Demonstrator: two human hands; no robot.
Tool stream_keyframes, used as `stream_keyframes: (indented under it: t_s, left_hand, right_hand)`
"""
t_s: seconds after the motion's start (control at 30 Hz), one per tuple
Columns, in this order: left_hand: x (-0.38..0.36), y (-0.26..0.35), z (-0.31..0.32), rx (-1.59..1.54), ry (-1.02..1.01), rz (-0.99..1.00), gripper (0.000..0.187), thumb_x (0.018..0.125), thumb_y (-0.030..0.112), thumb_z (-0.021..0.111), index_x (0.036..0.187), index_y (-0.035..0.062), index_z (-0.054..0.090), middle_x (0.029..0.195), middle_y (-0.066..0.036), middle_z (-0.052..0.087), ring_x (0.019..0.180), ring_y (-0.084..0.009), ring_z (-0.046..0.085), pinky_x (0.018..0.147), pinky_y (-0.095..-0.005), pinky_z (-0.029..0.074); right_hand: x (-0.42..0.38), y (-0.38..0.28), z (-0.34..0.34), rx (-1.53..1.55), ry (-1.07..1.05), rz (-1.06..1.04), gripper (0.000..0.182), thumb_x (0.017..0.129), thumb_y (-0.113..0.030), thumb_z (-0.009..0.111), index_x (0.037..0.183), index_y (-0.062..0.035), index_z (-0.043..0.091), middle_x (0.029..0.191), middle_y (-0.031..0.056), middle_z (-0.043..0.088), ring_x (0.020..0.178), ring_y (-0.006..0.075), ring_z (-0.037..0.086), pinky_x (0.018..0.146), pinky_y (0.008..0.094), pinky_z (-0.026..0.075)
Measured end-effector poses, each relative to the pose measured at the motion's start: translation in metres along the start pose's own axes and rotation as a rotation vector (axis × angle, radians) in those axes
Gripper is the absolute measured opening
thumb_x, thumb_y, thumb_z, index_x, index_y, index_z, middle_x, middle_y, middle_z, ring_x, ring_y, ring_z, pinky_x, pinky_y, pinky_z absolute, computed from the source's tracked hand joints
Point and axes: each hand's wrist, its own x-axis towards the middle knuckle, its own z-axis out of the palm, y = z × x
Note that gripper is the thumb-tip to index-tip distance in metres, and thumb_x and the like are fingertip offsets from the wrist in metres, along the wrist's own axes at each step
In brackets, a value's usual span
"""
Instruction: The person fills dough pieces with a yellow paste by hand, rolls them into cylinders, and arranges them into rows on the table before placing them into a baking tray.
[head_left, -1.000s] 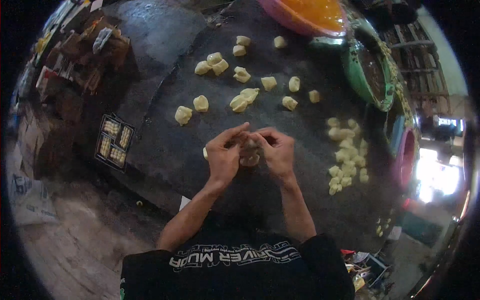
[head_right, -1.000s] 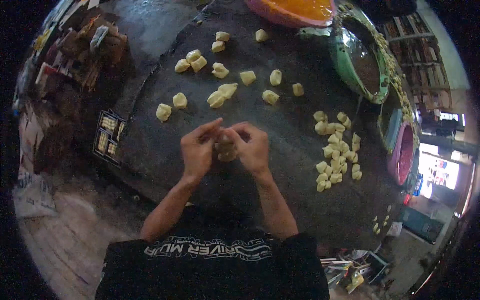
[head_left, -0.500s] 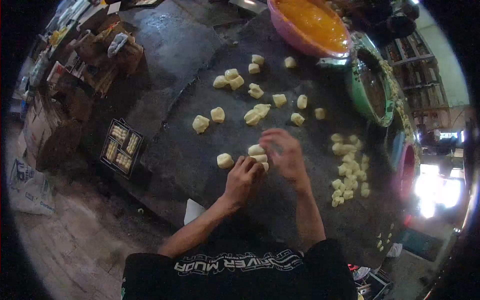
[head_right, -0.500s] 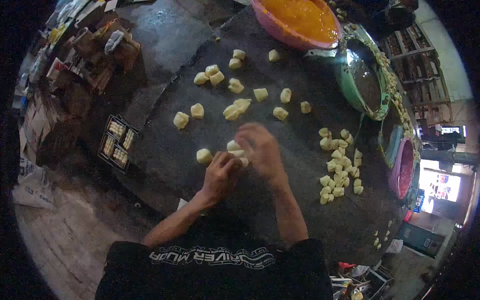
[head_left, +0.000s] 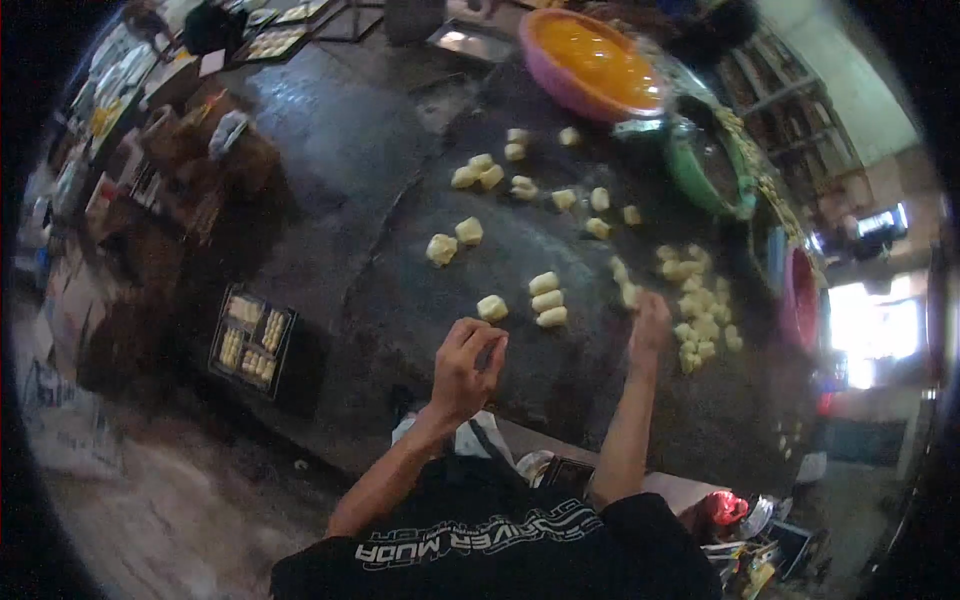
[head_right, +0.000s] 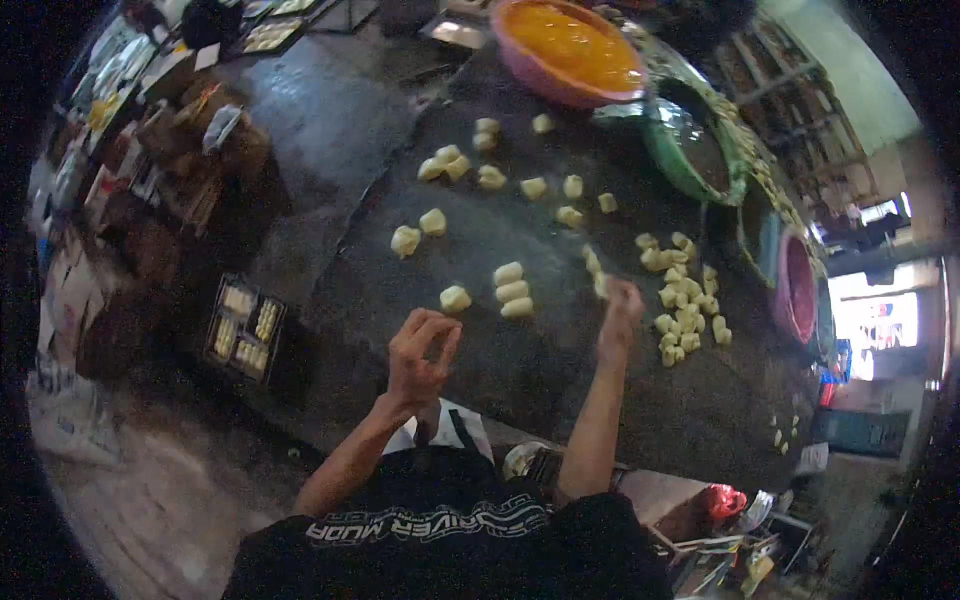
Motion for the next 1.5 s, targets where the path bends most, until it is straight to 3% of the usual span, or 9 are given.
stream_keyframes:
  t_s: [0.3, 0.5, 0.6, 0.67, 0.73, 0.93, 1.07, 1.27, 1.5]
  left_hand:
    - [0.093, 0.023, 0.128, 0.207, -0.172, 0.332, 0.034, 0.086, 0.008, 0.064, 0.118, 0.0053, 0.055, 0.105, -0.012, 0.059, 0.098, -0.0325, 0.059, 0.085, -0.0432, 0.048]
    - [0.154, 0.013, 0.156, 0.084, -0.817, 0.104, 0.051, 0.083, 0.0, 0.059, 0.132, 0.0101, 0.048, 0.127, -0.015, 0.05, 0.124, -0.0349, 0.045, 0.102, -0.0459, 0.039]
    - [0.169, -0.005, 0.144, 0.315, -0.569, 0.086, 0.051, 0.085, 0.009, 0.062, 0.134, 0.0108, 0.047, 0.127, -0.015, 0.051, 0.123, -0.0344, 0.044, 0.103, -0.0466, 0.037]
    - [0.163, -0.023, 0.135, 0.481, -0.408, 0.248, 0.042, 0.084, 0.019, 0.067, 0.123, 0.0077, 0.055, 0.122, -0.014, 0.053, 0.12, -0.0321, 0.045, 0.103, -0.0473, 0.033]
    - [0.158, -0.033, 0.131, 0.516, -0.355, 0.245, 0.041, 0.083, 0.027, 0.069, 0.117, 0.0067, 0.058, 0.121, -0.014, 0.054, 0.121, -0.031, 0.044, 0.104, -0.049, 0.031]
    - [0.148, -0.036, 0.102, 0.416, -0.091, -0.034, 0.024, 0.087, 0.013, 0.062, 0.11, 0.0048, 0.063, 0.107, -0.013, 0.06, 0.105, -0.0329, 0.056, 0.093, -0.0431, 0.042]
    - [0.149, -0.025, 0.062, 0.188, 0.047, -0.141, 0.022, 0.092, 0.015, 0.062, 0.107, -0.0007, 0.062, 0.102, -0.011, 0.061, 0.092, -0.0225, 0.059, 0.08, -0.0374, 0.046]
    - [0.158, -0.028, 0.03, -0.561, 0.187, -0.492, 0.027, 0.097, 0.018, 0.058, 0.114, -0.0024, 0.064, 0.103, -0.011, 0.066, 0.098, -0.0172, 0.064, 0.085, -0.0305, 0.053]
    - [0.153, -0.04, 0.007, -0.581, -0.053, -0.518, 0.014, 0.092, 0.013, 0.066, 0.1, 0.0017, 0.067, 0.089, -0.005, 0.068, 0.079, -0.0085, 0.063, 0.069, -0.0236, 0.052]
  right_hand:
    - [-0.03, -0.103, -0.005, -0.229, -0.287, -0.246, 0.009, 0.086, -0.006, 0.063, 0.093, -0.0018, 0.066, 0.091, 0.0032, 0.06, 0.077, 0.0105, 0.057, 0.066, 0.0255, 0.049]
    - [0.029, -0.125, -0.074, 0.361, -0.111, -0.338, 0.017, 0.073, 0.006, 0.057, 0.086, -0.0023, 0.064, 0.095, 0.0087, 0.058, 0.087, 0.0163, 0.058, 0.07, 0.0274, 0.053]
    - [0.063, -0.104, -0.103, 0.995, -0.077, -0.118, 0.018, 0.069, 0.008, 0.055, 0.083, -0.0013, 0.062, 0.095, 0.0095, 0.056, 0.091, 0.0185, 0.057, 0.074, 0.0287, 0.053]
    - [0.08, -0.084, -0.084, 0.551, -0.215, -0.1, 0.014, 0.076, 0.0, 0.06, 0.089, 0.0, 0.065, 0.098, 0.0126, 0.059, 0.094, 0.0193, 0.058, 0.074, 0.0303, 0.053]
    - [0.092, -0.062, -0.034, -0.541, -0.183, -0.454, 0.018, 0.084, -0.013, 0.065, 0.098, -0.0012, 0.068, 0.102, 0.0136, 0.063, 0.092, 0.0202, 0.061, 0.073, 0.032, 0.052]
    - [0.104, -0.111, 0.202, -0.78, -0.546, -0.621, 0.026, 0.081, -0.024, 0.076, 0.088, -0.0003, 0.068, 0.076, 0.0126, 0.064, 0.068, 0.0227, 0.065, 0.06, 0.0346, 0.048]
    - [0.109, -0.076, 0.266, -0.771, -0.237, -0.906, 0.026, 0.081, -0.022, 0.076, 0.092, -0.0017, 0.065, 0.076, 0.0129, 0.064, 0.069, 0.0264, 0.065, 0.061, 0.0357, 0.049]
    - [0.013, -0.125, 0.185, -0.082, -0.836, -0.416, 0.037, 0.081, -0.001, 0.069, 0.117, -0.0045, 0.061, 0.096, 0.0109, 0.068, 0.095, 0.0176, 0.066, 0.08, 0.0318, 0.056]
    - [-0.033, -0.129, 0.178, 0.07, -0.728, -0.204, 0.03, 0.082, -0.001, 0.07, 0.112, -0.0009, 0.065, 0.098, 0.0108, 0.068, 0.091, 0.019, 0.068, 0.077, 0.0303, 0.056]
